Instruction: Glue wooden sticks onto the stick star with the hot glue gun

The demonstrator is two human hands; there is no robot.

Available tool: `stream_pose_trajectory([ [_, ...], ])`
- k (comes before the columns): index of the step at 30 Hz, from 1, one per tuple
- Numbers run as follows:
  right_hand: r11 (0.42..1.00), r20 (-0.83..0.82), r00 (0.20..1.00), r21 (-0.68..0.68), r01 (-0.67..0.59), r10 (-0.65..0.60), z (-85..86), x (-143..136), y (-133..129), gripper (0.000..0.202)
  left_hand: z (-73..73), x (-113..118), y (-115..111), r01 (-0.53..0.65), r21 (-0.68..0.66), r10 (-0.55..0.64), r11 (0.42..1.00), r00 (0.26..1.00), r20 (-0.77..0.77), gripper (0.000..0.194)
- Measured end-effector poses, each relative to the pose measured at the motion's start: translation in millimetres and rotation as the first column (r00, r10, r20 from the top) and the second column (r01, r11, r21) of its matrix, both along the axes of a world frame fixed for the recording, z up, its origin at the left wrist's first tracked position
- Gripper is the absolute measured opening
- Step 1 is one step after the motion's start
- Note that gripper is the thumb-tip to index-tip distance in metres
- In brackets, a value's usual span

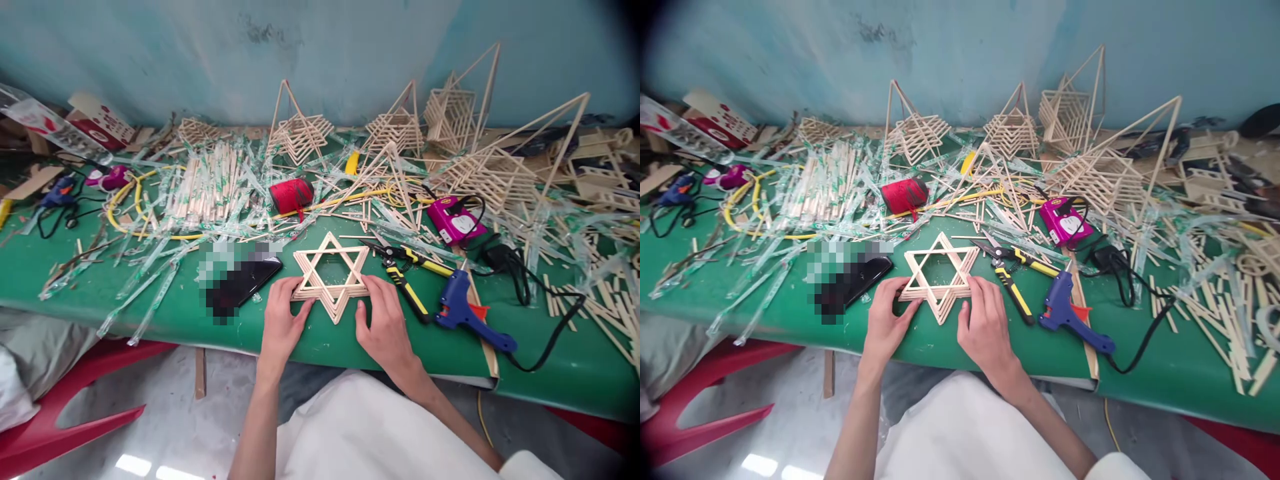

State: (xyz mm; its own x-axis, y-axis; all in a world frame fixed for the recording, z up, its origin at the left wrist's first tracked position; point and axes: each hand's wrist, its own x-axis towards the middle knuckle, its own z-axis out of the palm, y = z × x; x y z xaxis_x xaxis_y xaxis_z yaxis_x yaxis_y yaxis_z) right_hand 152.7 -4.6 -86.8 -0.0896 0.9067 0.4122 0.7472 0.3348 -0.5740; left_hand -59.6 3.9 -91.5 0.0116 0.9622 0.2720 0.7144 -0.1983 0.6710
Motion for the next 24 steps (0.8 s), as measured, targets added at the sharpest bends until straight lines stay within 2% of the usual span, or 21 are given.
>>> stream_pose_trajectory([
  [13,0.997,-0.021,0.997,-0.006,-0.075,0.075,0.7,3.1,-6.0,0.052,0.8,-1.0,0.9,-0.065,-0.002,0.065,0.998,0.998,0.026,0.022],
  [24,0.983,-0.101,0.979,-0.044,-0.18,0.175,1.3,6.8,-9.5,0.054,1.0,-5.4,-4.4,-0.141,0.077,0.144,0.987,0.989,-0.034,0.016],
])
